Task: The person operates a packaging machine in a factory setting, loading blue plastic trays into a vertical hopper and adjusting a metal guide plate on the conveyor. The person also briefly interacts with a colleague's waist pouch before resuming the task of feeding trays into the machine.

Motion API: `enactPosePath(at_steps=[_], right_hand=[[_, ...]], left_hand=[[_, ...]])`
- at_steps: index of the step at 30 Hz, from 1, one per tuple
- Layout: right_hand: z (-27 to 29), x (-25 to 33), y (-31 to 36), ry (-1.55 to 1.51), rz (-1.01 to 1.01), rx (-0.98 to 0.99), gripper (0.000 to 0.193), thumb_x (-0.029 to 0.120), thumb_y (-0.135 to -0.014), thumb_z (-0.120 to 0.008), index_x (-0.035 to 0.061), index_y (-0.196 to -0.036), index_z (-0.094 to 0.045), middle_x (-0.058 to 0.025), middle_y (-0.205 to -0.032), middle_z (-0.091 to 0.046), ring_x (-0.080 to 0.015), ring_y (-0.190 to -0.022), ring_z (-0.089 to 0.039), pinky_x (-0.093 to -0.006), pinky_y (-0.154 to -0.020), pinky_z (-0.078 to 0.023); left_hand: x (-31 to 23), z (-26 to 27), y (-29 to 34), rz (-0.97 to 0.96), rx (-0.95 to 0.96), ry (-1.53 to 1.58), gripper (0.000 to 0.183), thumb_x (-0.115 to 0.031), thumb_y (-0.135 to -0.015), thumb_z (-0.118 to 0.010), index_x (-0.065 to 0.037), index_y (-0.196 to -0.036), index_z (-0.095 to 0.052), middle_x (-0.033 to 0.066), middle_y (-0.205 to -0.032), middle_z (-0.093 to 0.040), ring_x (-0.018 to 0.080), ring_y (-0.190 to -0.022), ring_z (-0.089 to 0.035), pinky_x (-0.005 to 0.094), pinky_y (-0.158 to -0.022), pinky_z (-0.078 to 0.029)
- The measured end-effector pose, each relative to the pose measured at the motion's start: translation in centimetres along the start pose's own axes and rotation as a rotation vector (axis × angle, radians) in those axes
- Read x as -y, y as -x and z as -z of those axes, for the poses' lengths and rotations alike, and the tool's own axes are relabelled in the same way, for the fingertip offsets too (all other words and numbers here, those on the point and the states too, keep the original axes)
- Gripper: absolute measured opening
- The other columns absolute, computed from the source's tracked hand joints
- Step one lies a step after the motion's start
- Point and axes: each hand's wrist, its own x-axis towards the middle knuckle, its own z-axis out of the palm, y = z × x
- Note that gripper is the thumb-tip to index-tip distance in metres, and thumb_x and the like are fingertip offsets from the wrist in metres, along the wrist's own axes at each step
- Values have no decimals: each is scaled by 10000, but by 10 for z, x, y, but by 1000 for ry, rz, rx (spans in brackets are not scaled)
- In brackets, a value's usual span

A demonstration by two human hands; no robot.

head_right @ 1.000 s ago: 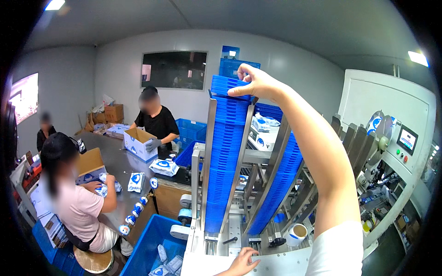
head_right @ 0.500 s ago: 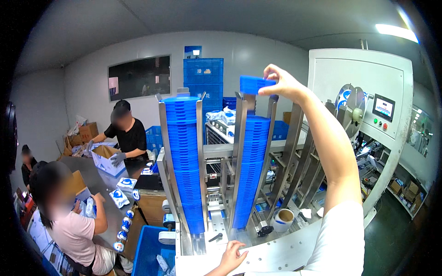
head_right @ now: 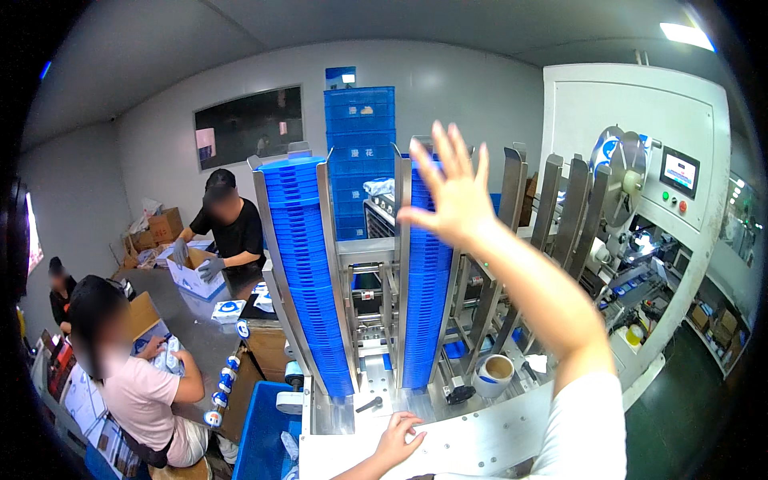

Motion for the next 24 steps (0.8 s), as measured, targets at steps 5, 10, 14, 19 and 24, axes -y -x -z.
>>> enactPosePath(at_steps=[5, 10, 14, 19, 24], right_hand=[[-64, 60, 99, -205, -175, 36, 1000, 662, -717, -602, 223, -1484, -134, -244, -1513, 64, -414, -1399, 82, -694, -1026, -30], [-99, 110, 209, -301, -112, 115, 966, 604, -716, -643, 210, -1473, -189, -231, -1516, 73, -438, -1390, 84, -704, -1023, -25], [-77, 116, 261, -271, 62, 578, 1021, 521, -666, -727, 173, -1469, -202, -248, -1512, 60, -468, -1379, 81, -726, -995, 6], [-37, 117, 179, -588, 181, -40, 943, 453, -675, -727, 169, -1451, -272, -222, -1518, -92, -448, -1392, -22, -717, -991, 7], [-1, 145, 5, -631, 139, -304, 867, 440, -790, -625, 218, -1485, -156, -25, -1560, -51, -257, -1435, -1, -662, -1055, -38]], left_hand=[[0, 0, 1, -27, -32, -64, 310, -173, -810, -675, -84, -1085, -563, 91, -1116, -477, 163, -784, -594, 294, -695, -508], [-19, 0, 9, -33, -277, -290, 255, -125, -783, -671, -89, -1020, -583, 90, -1081, -501, 198, -666, -597, 310, -613, -502], [-55, -11, 57, -16, -500, -308, 214, -112, -769, -680, -87, -973, -622, 99, -1066, -519, 201, -667, -611, 317, -614, -497], [-94, -31, 157, 217, -682, -436, 220, -124, -753, -700, -80, -960, -645, 112, -1081, -524, 198, -736, -632, 305, -660, -506], [-154, -38, 263, 477, -836, -698, 174, -102, -760, -696, -92, -921, -632, 114, -1081, -502, 202, -769, -614, 314, -683, -508]])
